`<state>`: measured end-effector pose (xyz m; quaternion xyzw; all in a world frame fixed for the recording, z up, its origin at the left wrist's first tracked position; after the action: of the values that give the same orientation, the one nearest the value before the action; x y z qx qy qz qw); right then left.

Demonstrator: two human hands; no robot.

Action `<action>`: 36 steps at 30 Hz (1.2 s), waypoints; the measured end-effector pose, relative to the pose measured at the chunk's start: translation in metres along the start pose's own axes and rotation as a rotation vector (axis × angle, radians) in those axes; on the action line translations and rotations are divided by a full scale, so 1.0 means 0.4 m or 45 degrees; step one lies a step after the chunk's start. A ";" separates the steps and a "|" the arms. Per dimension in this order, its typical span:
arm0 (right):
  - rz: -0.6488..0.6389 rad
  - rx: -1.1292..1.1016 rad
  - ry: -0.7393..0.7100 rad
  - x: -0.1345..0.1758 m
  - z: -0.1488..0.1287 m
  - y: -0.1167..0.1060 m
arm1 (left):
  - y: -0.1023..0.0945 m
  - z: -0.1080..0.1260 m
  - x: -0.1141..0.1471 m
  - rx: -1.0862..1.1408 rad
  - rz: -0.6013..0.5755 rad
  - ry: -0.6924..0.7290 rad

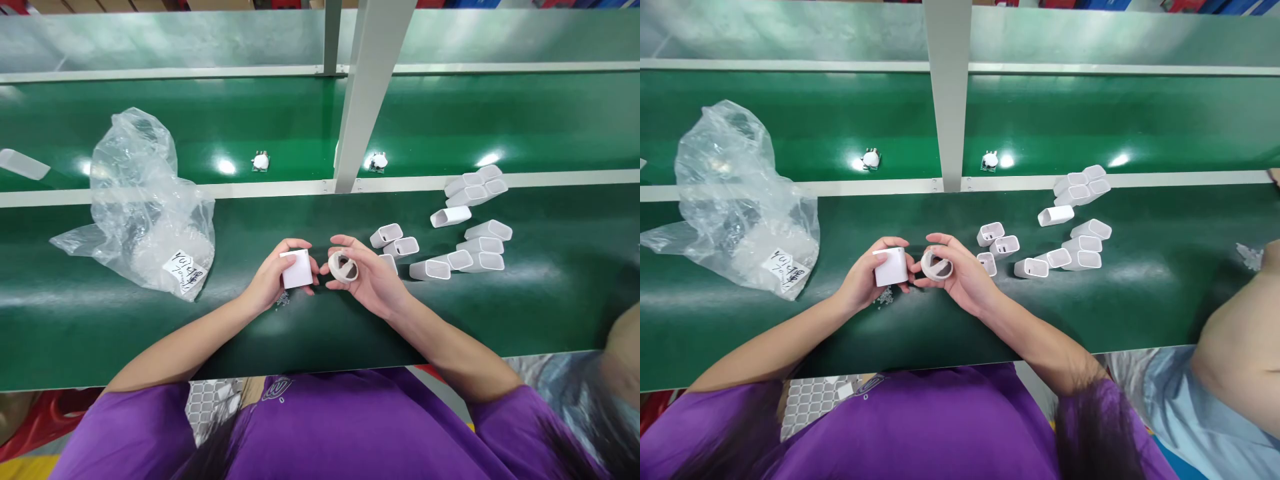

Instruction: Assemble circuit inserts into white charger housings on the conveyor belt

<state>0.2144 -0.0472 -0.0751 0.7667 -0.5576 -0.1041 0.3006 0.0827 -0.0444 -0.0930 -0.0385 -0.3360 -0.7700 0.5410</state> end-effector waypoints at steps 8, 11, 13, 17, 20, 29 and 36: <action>-0.112 0.603 -0.618 0.013 -0.043 0.014 | 0.019 -0.002 0.015 -0.137 -0.060 0.043; -0.074 0.923 -0.915 0.040 -0.064 0.034 | 0.023 -0.013 0.026 -0.228 -0.067 0.027; -0.071 1.088 -1.046 0.054 -0.071 0.049 | 0.021 -0.020 0.032 -0.309 -0.055 0.019; -0.077 1.265 -1.214 0.066 -0.086 0.071 | 0.016 -0.024 0.041 -0.448 -0.035 0.041; -0.110 1.335 -1.329 0.073 -0.095 0.087 | 0.010 -0.020 0.043 -0.573 0.008 0.072; -0.106 1.479 -1.380 0.076 -0.083 0.094 | 0.013 -0.002 0.051 -0.754 0.088 0.174; -0.141 1.430 -1.453 0.099 -0.065 0.108 | 0.023 0.027 0.087 -0.999 0.280 0.533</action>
<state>0.2071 -0.0830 -0.0226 0.6585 -0.5556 -0.1987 -0.4673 0.0729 -0.0683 -0.0655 -0.1195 0.1035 -0.7682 0.6204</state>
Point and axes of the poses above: each hand's wrist, its own x-axis away from the middle knuckle, its own y-axis out of the palm, z = x × y, the point moved 8 cm from there along -x, towards the middle knuckle, and after that the axes turned 11 degrees about -y, right-handed, at the moved point
